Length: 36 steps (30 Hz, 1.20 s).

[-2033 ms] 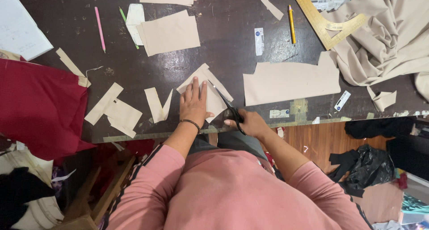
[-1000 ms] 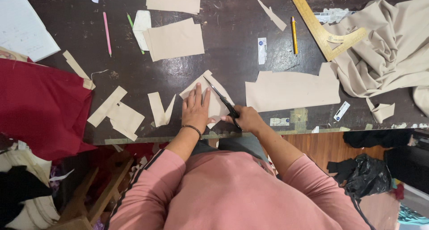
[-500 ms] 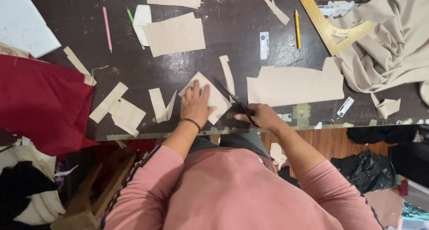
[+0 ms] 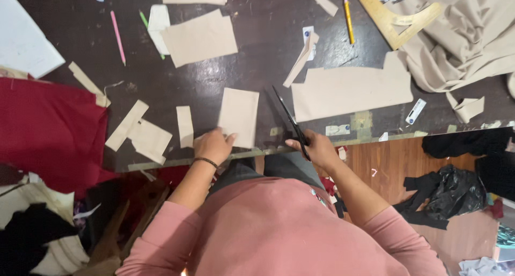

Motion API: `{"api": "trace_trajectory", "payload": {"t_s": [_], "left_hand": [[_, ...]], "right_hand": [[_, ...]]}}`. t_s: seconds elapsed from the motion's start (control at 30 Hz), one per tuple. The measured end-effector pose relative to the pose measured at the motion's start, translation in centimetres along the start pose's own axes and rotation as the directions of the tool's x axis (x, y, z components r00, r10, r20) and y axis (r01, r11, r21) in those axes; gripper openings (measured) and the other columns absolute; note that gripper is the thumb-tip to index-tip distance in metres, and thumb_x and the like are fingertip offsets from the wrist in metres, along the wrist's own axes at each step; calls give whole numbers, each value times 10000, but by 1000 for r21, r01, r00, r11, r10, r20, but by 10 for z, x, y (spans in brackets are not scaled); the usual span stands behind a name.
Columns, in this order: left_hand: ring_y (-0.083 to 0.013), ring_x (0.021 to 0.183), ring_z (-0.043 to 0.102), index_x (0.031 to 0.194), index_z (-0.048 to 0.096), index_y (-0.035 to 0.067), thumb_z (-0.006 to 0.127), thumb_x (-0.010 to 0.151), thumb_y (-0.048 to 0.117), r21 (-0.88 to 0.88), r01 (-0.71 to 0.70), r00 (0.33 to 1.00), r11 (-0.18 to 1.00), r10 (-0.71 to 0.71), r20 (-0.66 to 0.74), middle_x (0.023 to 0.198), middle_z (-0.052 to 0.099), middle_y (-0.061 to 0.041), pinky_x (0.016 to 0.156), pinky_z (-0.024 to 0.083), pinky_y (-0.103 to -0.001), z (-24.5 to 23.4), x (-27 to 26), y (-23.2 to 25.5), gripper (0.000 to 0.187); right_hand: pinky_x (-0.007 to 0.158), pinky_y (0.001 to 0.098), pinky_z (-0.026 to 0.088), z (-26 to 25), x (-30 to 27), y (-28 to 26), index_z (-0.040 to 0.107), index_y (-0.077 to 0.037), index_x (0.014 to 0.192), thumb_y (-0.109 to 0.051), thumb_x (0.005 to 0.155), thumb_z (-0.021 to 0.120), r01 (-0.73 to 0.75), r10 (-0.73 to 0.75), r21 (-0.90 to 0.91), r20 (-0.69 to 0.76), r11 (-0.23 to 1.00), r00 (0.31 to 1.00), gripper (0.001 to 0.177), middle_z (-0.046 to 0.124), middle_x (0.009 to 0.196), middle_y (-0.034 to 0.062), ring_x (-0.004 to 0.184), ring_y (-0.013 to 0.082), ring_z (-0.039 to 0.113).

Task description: The person cuts beige fabric pieces on a dark worktable using scissors. They repeatedly position the fabric, cut along edges, and set aside the cut pieces. A ruler and pencil are visible but not used during the clip.

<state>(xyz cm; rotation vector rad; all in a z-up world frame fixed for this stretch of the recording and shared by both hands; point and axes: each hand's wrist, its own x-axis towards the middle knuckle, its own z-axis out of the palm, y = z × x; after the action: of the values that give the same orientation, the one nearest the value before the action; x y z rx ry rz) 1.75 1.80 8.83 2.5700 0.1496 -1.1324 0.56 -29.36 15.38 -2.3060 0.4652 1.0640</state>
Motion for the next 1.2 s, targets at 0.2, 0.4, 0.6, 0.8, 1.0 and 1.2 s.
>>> {"api": "trace_trajectory", "payload": {"t_s": [0.2, 0.4, 0.6, 0.8, 1.0, 1.2], "left_hand": [[-375, 1118, 688, 1249, 692, 110, 592, 989, 213, -185, -110, 969, 977, 64, -237, 1143, 690, -143, 937, 561, -493, -1, -1, -14, 296], [-265, 1031, 742, 1161, 660, 73, 771, 864, 297, -349, -98, 983, 932, 37, -178, 979, 791, -55, 922, 593, -422, 35, 34, -15, 389], [-357, 1069, 653, 1190, 586, 72, 732, 905, 137, -141, -422, 784, 895, 283, -553, 1136, 588, -117, 862, 594, -443, 5, -2, 23, 327], [-361, 1431, 362, 1587, 388, 173, 712, 959, 328, 263, -462, 840, 847, 513, -177, 1601, 345, -142, 1063, 439, -503, -33, -12, 62, 724], [-341, 1394, 338, 1612, 327, 276, 735, 888, 476, 403, -414, 865, 816, 490, -105, 1590, 304, -104, 1018, 444, -479, -19, 11, 60, 855], [-344, 1379, 343, 1627, 294, 297, 743, 875, 483, 404, -411, 873, 817, 481, -85, 1578, 300, -103, 1040, 434, -490, -22, 14, 64, 895]], "right_hand": [[738, 347, 522, 37, -17, 37, 614, -165, 684, -674, 754, 775, -34, 37, 108, -25, 994, 999, 539, 668, 520, 37, 700, 259, 742], [764, 385, 526, 39, -54, 20, 634, -146, 734, -635, 746, 794, -31, 36, 125, -36, 992, 999, 516, 702, 603, 98, 803, 334, 734], [757, 409, 516, 71, -44, 77, 642, -159, 747, -708, 718, 787, -79, 79, 152, 6, 985, 997, 568, 690, 650, 120, 801, 345, 713], [851, 434, 526, 61, -79, 69, 678, -153, 862, -744, 697, 756, -144, 130, 94, 140, 985, 981, 618, 726, 778, 136, 964, 344, 733], [957, 486, 530, 58, -78, 35, 664, -220, 1101, -787, 732, 673, -131, 112, 63, 239, 989, 964, 677, 755, 959, 154, 1113, 379, 692], [976, 483, 534, 63, -77, 24, 625, -243, 1112, -831, 742, 632, -147, 138, 30, 212, 989, 967, 694, 752, 1014, 150, 1135, 376, 688]]}}
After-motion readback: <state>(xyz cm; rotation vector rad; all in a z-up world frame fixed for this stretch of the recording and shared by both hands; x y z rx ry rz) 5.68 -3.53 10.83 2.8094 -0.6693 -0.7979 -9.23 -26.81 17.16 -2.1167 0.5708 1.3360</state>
